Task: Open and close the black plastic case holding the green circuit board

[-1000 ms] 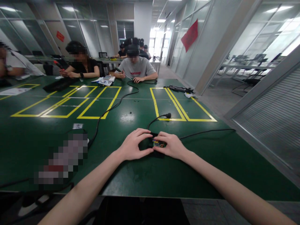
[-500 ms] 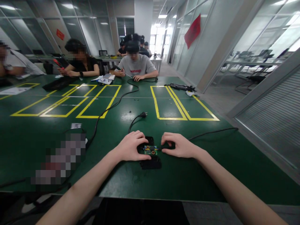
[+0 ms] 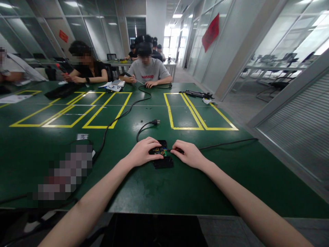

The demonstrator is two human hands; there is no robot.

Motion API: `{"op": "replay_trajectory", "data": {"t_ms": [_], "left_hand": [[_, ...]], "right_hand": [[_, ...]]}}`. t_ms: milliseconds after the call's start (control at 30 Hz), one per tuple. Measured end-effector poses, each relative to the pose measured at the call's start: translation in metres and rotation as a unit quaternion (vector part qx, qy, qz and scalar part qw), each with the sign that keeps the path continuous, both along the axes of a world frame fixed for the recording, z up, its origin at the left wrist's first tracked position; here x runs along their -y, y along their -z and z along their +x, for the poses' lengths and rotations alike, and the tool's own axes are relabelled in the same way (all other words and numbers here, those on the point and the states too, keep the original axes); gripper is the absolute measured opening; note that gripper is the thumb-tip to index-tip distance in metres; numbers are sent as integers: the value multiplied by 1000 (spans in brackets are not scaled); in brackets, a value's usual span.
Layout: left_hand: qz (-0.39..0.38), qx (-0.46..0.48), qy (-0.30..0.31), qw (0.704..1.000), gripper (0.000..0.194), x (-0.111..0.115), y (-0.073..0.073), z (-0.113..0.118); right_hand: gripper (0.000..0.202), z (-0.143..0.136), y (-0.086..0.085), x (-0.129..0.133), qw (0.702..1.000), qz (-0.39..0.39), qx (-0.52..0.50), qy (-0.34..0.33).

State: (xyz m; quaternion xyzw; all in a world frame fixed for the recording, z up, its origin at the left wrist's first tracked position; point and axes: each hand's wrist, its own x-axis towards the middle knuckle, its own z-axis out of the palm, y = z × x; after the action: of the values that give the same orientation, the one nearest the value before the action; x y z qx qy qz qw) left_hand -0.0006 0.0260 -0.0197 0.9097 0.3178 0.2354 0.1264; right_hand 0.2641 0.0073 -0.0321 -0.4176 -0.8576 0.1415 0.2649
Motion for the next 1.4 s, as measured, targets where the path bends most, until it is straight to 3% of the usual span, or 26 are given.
{"op": "replay_trajectory", "data": {"t_ms": [167, 300, 400, 600, 800, 967, 1100, 1267, 1400], "left_hand": [[18, 22, -72, 997, 21, 0, -3, -17], [0, -1, -69, 998, 8, -4, -3, -28], [-10, 36, -64, 997, 8, -2, -9, -28], [-68, 81, -24, 994, 9, 20, -22, -16], [-121, 42, -3, 992, 14, 24, -13, -12], [-50, -4, -48, 998, 7, 16, -9, -14], [-34, 8, -44, 998, 8, 12, -8, -16], [-65, 41, -28, 997, 12, 10, -8, -17], [-80, 40, -13, 996, 18, 11, -8, -16]], "right_hand": [[18, -2, 6, -4, 999, -19, -35, 16], [20, -1, 5, -3, 998, -12, -62, 28], [22, 0, -2, -1, 994, 5, -99, 33], [24, 8, -18, 10, 991, -47, -106, -63], [24, 8, -20, 11, 991, -81, -67, -83], [14, 6, -12, 6, 997, -40, -52, -41], [9, 7, -8, 3, 997, -38, -54, -34], [13, 8, -7, 3, 993, -62, -69, -69], [27, 5, -4, 4, 995, -49, -50, -68]]}}
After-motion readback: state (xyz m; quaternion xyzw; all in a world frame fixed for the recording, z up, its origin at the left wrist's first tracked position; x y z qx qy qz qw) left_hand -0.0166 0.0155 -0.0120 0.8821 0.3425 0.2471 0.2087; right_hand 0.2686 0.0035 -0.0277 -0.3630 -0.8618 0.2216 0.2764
